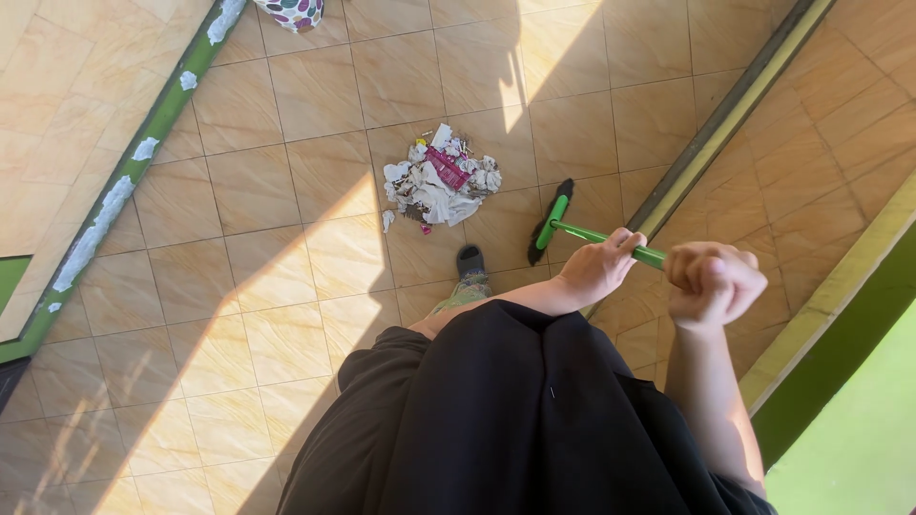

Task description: Sweeping paper scraps and debris into a dustpan and emptying it into a bucket on a balcony.

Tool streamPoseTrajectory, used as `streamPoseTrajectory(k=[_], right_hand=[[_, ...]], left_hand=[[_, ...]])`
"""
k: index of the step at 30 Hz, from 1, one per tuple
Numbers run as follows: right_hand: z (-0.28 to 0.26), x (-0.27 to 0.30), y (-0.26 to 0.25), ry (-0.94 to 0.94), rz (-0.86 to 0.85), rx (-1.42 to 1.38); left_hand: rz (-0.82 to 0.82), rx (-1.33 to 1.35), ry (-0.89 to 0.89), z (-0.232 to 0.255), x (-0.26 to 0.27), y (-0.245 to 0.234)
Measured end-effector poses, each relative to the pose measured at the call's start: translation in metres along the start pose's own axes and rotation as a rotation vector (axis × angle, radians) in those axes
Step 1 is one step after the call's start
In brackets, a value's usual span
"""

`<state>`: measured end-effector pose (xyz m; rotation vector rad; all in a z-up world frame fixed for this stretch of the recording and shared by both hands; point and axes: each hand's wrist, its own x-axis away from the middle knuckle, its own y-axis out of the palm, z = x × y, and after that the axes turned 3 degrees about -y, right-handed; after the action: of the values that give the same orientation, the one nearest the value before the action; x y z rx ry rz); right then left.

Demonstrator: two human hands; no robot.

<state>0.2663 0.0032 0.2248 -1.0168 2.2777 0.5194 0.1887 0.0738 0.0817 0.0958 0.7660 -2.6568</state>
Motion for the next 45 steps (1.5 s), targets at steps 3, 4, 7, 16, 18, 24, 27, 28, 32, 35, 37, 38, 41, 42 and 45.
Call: streamPoseTrajectory(k=[3, 4, 7, 16, 18, 24, 27, 28, 32, 35, 37, 38, 41, 42, 45], right_hand=[[0.052, -0.004, 0.026, 0.116, -0.112, 0.038], [0.062, -0.006, 0.033, 0.12, -0.117, 0.035], [0.087, -0.022, 0.049, 0.163, -0.116, -0.017], [0.095, -0.052, 0.044, 0.215, -0.066, -0.264], [0.087, -0.06, 0.038, 0.144, -0.057, -0.274], [0.053, -0.109, 0.017, 0.027, -0.082, -0.267], [0.071, -0.129, 0.016, 0.073, -0.161, -0.245], [0.09, -0.126, 0.011, 0.072, -0.172, -0.258], [0.155, -0.125, -0.009, 0.167, -0.159, -0.16], [0.172, -0.131, -0.03, 0.223, -0.169, -0.223], [0.182, -0.142, -0.035, 0.237, -0.182, -0.276], [0.188, -0.149, -0.037, 0.246, -0.201, -0.311], [0.202, -0.158, -0.043, 0.271, -0.249, -0.385], [0.207, -0.16, -0.044, 0.274, -0.269, -0.413], [0.224, -0.167, -0.051, 0.294, -0.295, -0.495]], left_hand=[[0.05, 0.09, -0.061, -0.055, -0.003, 0.006], [0.054, 0.092, -0.066, -0.062, -0.004, -0.001], [0.145, 0.096, -0.108, -0.077, -0.015, -0.023], [0.211, -0.156, -0.259, -0.088, -0.026, -0.054], [0.294, -0.262, -0.162, -0.082, -0.03, -0.058], [0.316, -0.244, -0.121, -0.026, -0.068, -0.067], [0.302, -0.15, -0.169, -0.034, -0.096, -0.057], [0.316, -0.158, -0.176, -0.047, -0.103, -0.047], [0.324, -0.102, -0.241, -0.091, -0.135, -0.02], [0.339, -0.095, -0.306, -0.089, -0.148, -0.008], [0.359, -0.109, -0.341, -0.09, -0.158, -0.012], [0.38, -0.134, -0.366, -0.091, -0.164, -0.014], [0.431, -0.194, -0.45, -0.091, -0.171, -0.013], [0.453, -0.229, -0.491, -0.091, -0.172, -0.014], [0.536, -0.317, -0.562, -0.098, -0.181, -0.012]])
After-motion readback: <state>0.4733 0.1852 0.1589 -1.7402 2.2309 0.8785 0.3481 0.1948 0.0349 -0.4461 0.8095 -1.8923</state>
